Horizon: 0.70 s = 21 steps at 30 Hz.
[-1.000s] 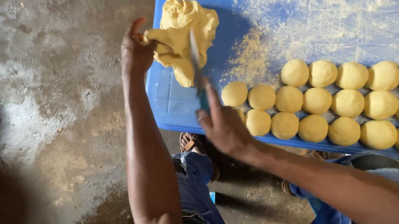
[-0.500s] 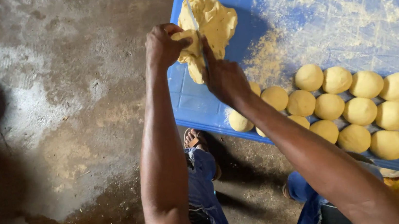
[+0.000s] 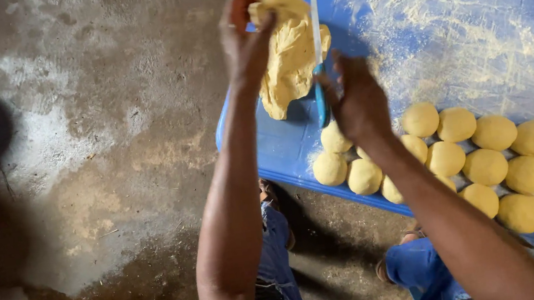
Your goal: The person cuts small pieces from a large mass of yellow dough using a knife and rolls each piece into a ball by hand. The finished dough balls are placed in rows on a blue tray.
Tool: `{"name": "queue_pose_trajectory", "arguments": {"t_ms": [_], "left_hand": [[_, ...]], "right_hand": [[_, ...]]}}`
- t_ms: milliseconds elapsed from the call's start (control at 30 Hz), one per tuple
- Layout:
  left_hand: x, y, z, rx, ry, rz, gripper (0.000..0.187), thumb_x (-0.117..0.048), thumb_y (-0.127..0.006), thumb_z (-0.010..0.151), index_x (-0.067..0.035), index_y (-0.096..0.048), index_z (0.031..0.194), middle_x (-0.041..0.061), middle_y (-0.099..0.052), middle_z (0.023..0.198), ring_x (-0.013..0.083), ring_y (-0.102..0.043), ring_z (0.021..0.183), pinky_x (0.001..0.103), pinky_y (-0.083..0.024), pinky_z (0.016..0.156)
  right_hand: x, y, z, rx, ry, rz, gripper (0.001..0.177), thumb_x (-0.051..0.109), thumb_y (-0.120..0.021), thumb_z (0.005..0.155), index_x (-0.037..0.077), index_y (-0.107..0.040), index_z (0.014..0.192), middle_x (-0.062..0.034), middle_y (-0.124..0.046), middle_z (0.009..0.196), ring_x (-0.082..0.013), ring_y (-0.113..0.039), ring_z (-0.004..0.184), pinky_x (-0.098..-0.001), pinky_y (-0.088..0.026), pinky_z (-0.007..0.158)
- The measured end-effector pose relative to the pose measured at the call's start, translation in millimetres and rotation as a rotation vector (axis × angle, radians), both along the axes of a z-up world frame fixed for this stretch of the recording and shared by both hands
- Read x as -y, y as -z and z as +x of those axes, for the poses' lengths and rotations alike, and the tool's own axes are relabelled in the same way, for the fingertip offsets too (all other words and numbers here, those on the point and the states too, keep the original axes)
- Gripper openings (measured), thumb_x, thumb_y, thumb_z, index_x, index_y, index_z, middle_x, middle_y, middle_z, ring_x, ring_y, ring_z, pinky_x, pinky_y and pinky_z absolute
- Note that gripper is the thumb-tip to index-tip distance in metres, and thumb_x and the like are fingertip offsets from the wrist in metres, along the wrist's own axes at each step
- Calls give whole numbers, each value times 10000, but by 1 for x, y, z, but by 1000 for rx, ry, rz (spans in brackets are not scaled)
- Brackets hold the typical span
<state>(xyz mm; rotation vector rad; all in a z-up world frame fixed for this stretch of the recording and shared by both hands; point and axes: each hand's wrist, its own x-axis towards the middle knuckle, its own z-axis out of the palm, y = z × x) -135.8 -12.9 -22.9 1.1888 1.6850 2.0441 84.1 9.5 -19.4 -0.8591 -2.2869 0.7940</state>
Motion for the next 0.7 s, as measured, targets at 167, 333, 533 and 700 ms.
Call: {"name": "queue_pose_trajectory", "arguments": {"t_ms": [167, 333, 533, 700], "left_hand": [[-6, 4, 60, 114, 548, -61, 608, 103, -642, 808, -103, -610, 1380, 49, -540, 1196, 170, -599, 1077, 310, -560, 952], [-34, 33, 63, 486, 542, 126, 419, -248, -677, 1024, -53, -597, 1386, 138, -573, 1437, 264, -509, 1413, 446, -456, 1192], [-64, 86, 77, 167, 405, -312, 552, -494, -733, 953, -143, -718, 1379, 54, -339, 1524, 263, -663, 1189, 436, -631, 976], [-66, 71, 73, -182, 102, -281, 558, -490, -816, 778, -213, -769, 1260, 39, -842, 1040, 195, -810, 975, 352, -653, 850]], "right_hand": [[-47, -14, 13, -366, -52, -942, 496, 425, -460, 1084, -15, -670, 1178, -91, -734, 1008, -142, -732, 872, -281, -631, 824], [-48, 1, 22, -442, -222, -639, 194, 5, -604, 1099, -25, -602, 1290, -96, -707, 1180, -162, -723, 1020, -306, -626, 922], [-49, 17, 30, -468, -350, -536, 176, -38, -614, 1114, -47, -576, 1285, -135, -683, 1199, -181, -700, 1057, -323, -603, 967], [-64, 20, 24, -380, -276, -386, 212, -7, -587, 1134, -51, -563, 1340, -150, -670, 1196, -197, -674, 1063, -325, -575, 964]]}}
